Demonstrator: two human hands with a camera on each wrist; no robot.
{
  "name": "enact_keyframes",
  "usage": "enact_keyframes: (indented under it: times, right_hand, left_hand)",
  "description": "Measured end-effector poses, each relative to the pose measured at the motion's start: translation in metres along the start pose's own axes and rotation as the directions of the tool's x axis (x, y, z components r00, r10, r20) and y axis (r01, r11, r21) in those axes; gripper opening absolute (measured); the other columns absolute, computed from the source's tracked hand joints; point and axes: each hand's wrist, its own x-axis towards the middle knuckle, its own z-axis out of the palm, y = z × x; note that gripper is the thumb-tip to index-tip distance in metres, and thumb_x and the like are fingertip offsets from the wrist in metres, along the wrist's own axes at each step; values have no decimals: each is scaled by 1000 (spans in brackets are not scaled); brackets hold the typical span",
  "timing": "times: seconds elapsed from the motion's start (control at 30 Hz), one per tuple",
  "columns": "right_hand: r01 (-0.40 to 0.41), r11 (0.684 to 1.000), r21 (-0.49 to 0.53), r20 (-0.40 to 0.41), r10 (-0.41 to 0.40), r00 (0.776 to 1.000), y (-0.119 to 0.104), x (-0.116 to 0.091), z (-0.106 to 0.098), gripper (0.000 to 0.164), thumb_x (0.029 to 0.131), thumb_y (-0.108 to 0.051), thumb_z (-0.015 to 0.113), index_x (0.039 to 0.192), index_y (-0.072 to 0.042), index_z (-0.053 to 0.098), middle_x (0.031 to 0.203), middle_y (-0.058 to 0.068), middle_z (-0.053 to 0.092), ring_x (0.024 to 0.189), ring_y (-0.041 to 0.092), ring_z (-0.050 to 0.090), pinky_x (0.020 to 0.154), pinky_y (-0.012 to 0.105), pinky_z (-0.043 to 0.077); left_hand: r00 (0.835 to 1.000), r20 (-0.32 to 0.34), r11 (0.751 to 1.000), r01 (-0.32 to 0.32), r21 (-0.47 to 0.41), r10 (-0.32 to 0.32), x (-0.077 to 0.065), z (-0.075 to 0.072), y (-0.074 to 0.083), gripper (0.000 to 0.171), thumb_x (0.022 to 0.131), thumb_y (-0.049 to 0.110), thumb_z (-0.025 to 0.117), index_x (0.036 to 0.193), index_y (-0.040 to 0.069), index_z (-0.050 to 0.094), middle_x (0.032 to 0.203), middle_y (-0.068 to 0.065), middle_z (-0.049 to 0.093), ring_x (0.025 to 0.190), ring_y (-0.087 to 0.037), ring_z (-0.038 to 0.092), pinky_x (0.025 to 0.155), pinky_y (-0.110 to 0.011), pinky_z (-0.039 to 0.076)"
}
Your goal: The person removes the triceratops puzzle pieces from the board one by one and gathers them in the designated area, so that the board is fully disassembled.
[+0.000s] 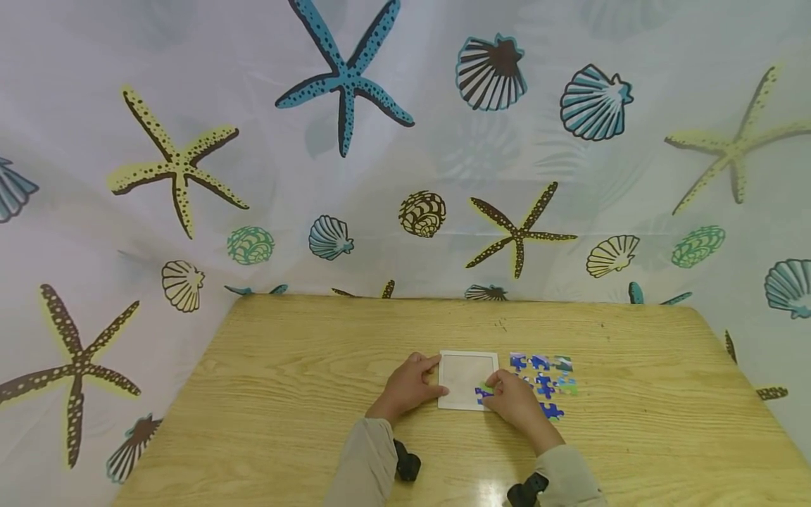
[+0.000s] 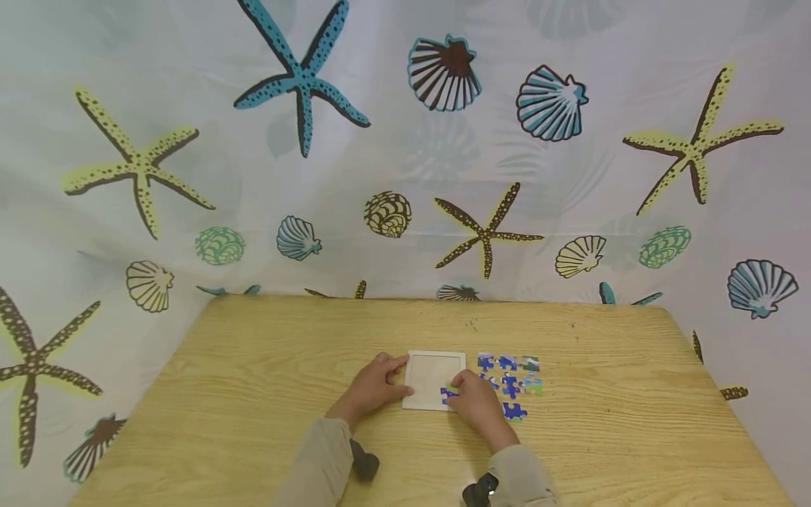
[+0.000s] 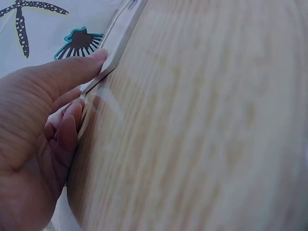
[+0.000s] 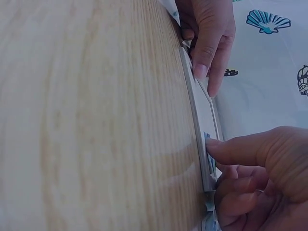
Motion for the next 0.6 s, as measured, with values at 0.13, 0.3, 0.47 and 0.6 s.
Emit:
enact_keyframes:
  times: [0.13,0.3,0.47,0.6]
  right_hand:
    - [16,1000,0,-8,-16,1000,2,1,1,21,81,-7,71,99,0,62,72,4,50,64,17,44,57,29,36]
    - [42,999,0,-20,-42,999,4,2,2,21,80,-6,72,97,0,61,73,5,48,64,17,43,57,29,35]
    - [72,997,-6,-52,-72,996,3,2,2,23,77,-5,74,94,-1,59,79,7,46,68,18,42,60,31,35]
    - [79,997,0,-68,-79,995,2,1,3,23,76,-3,75,92,-3,58,86,9,47,74,20,44,66,35,39]
  left_hand:
    - [1000,0,1000,-1,1,1,0,1,-2,68,81,30,75,139,6,48,88,1,41,65,-10,37,60,-26,30]
    - [1000,3,1000,-13,-6,13,0,1,-2,68,82,30,74,139,5,47,89,1,41,65,-10,37,61,-26,30]
    - [1000,3,1000,-21,2,21,-1,2,-3,67,82,30,74,139,5,48,91,1,43,65,-10,36,61,-26,30]
    - [1000,3,1000,-18,2,18,0,2,-3,68,82,30,74,139,5,47,90,1,42,66,-10,36,61,-26,30]
